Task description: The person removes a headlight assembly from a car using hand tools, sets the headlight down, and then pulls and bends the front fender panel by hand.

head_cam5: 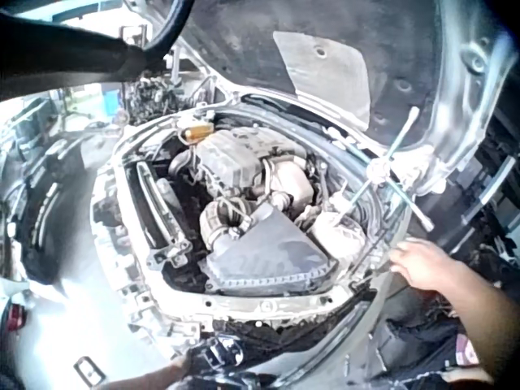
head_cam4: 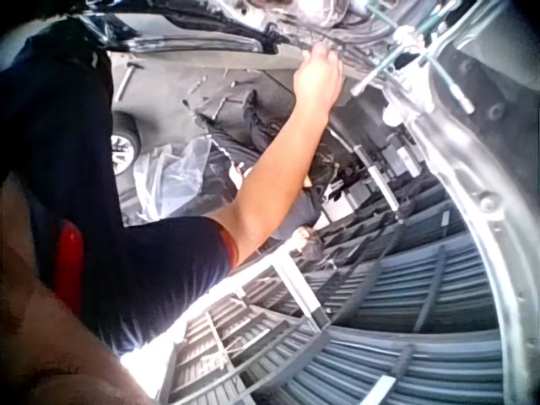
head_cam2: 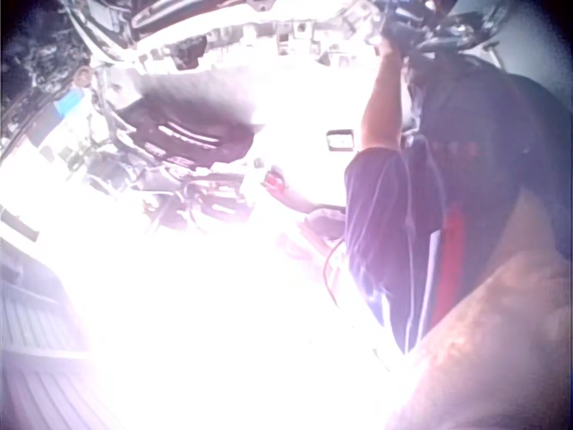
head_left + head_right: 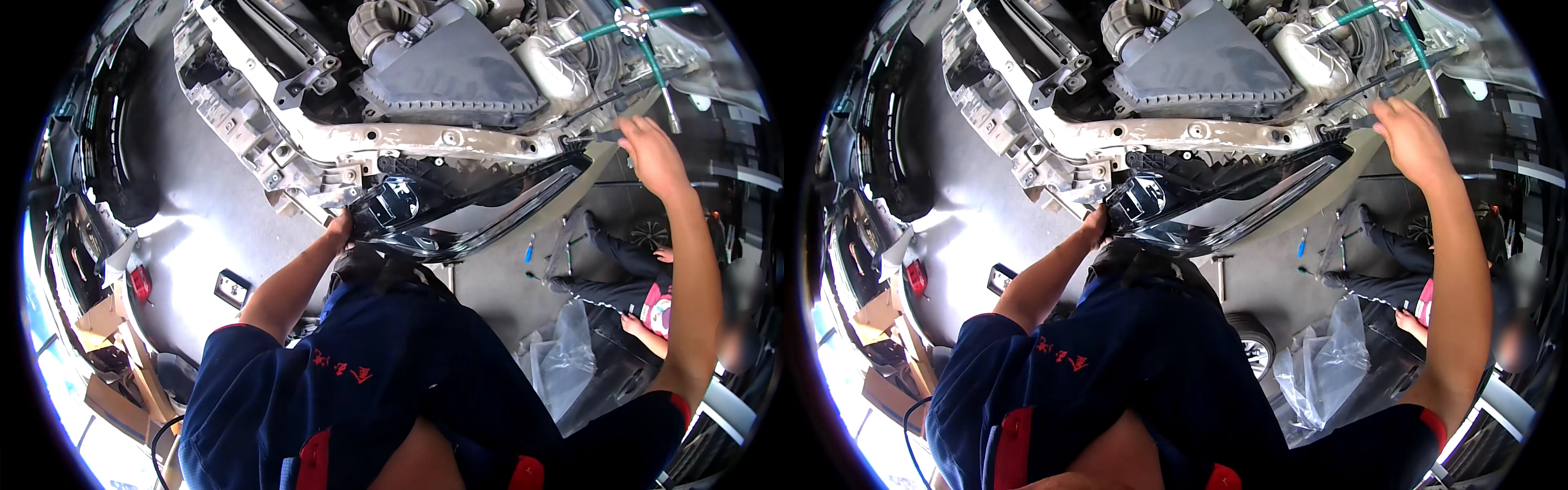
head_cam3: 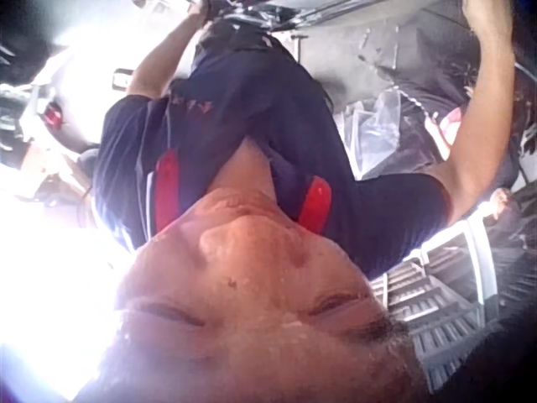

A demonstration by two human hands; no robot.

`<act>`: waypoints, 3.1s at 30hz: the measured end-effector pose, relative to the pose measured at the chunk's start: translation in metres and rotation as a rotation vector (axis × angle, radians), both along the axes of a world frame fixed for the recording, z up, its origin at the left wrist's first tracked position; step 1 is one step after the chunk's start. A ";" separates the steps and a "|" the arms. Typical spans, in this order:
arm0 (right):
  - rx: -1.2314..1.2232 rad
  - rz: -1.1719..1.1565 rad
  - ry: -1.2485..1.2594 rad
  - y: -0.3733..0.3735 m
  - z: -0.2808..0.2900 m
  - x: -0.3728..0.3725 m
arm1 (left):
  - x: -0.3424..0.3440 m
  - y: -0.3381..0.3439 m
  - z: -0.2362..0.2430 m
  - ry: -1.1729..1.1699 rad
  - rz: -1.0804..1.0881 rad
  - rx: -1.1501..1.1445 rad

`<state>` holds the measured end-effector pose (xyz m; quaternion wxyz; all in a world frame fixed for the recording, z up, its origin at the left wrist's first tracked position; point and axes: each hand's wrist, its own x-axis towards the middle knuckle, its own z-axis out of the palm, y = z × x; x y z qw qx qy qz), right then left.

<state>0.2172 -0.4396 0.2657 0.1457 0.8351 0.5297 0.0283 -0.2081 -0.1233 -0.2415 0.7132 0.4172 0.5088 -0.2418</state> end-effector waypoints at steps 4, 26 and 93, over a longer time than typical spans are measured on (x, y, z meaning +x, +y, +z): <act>0.402 -1.083 0.706 0.003 -0.005 -0.003 | 0.020 -0.005 0.041 -0.024 0.042 -0.072; 0.001 -1.091 0.421 0.033 0.021 -0.024 | 0.196 -0.026 0.398 -1.493 -0.850 0.639; 0.291 -0.721 0.255 0.022 0.015 -0.032 | 0.431 -0.185 0.263 -1.597 -0.911 1.122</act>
